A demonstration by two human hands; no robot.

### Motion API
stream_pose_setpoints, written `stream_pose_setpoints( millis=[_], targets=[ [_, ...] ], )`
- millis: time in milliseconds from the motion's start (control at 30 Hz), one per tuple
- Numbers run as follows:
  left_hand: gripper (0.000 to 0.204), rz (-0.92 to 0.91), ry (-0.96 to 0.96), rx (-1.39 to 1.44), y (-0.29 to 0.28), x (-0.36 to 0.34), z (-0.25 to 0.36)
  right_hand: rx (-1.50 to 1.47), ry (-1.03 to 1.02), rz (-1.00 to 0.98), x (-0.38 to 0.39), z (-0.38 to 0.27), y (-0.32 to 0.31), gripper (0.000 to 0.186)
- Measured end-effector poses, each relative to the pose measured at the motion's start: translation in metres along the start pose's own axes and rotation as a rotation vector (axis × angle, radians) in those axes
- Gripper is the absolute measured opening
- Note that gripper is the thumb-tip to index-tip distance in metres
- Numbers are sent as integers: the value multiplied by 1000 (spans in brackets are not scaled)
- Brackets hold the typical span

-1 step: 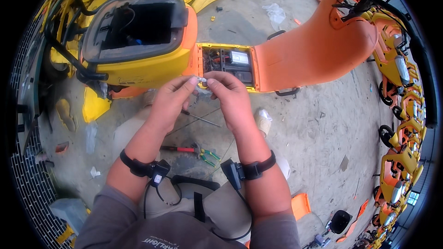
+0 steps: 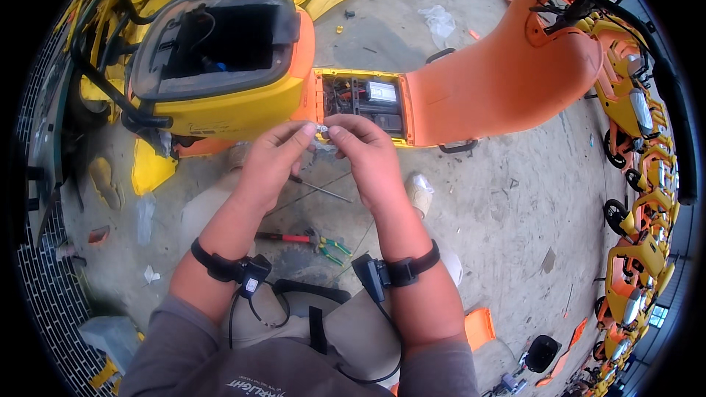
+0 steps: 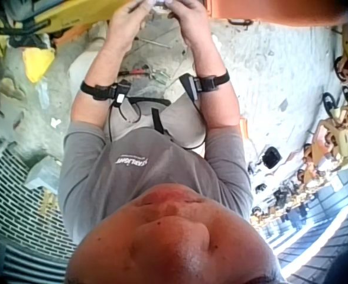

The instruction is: The person manipulates a metal link chain with pliers and a hammer while sitting near a yellow scooter. They use the pliers to hold a link and strike it with the hammer, then handle the chain and a small metal component by hand.

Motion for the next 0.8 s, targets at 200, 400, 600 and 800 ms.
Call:
stream_pose_setpoints(
  millis=[200,400,600,800],
  targets=[
    [33,13,35,-22,-3,-1,1,-84,68,-35,0,1,6,33],
    [31,0,13,70,-8,-4,1,-82,236,-141,5,8,7,28],
    [26,-105,-31,160,0,-2,0,-310,366,-402,18,6,25,31],
    [18,-325,-225,405,9,4,-5,-319,362,-615,35,-5,38,37]
  ],
)
Point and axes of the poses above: each hand's wrist, its own x-axis away from the middle knuckle, its own y-axis out of the palm, z = x × y, the point moved 7 cm from there along -x, towards the middle knuckle, and after that the axes turned 2 degrees about -x, right-handed, at the moved point
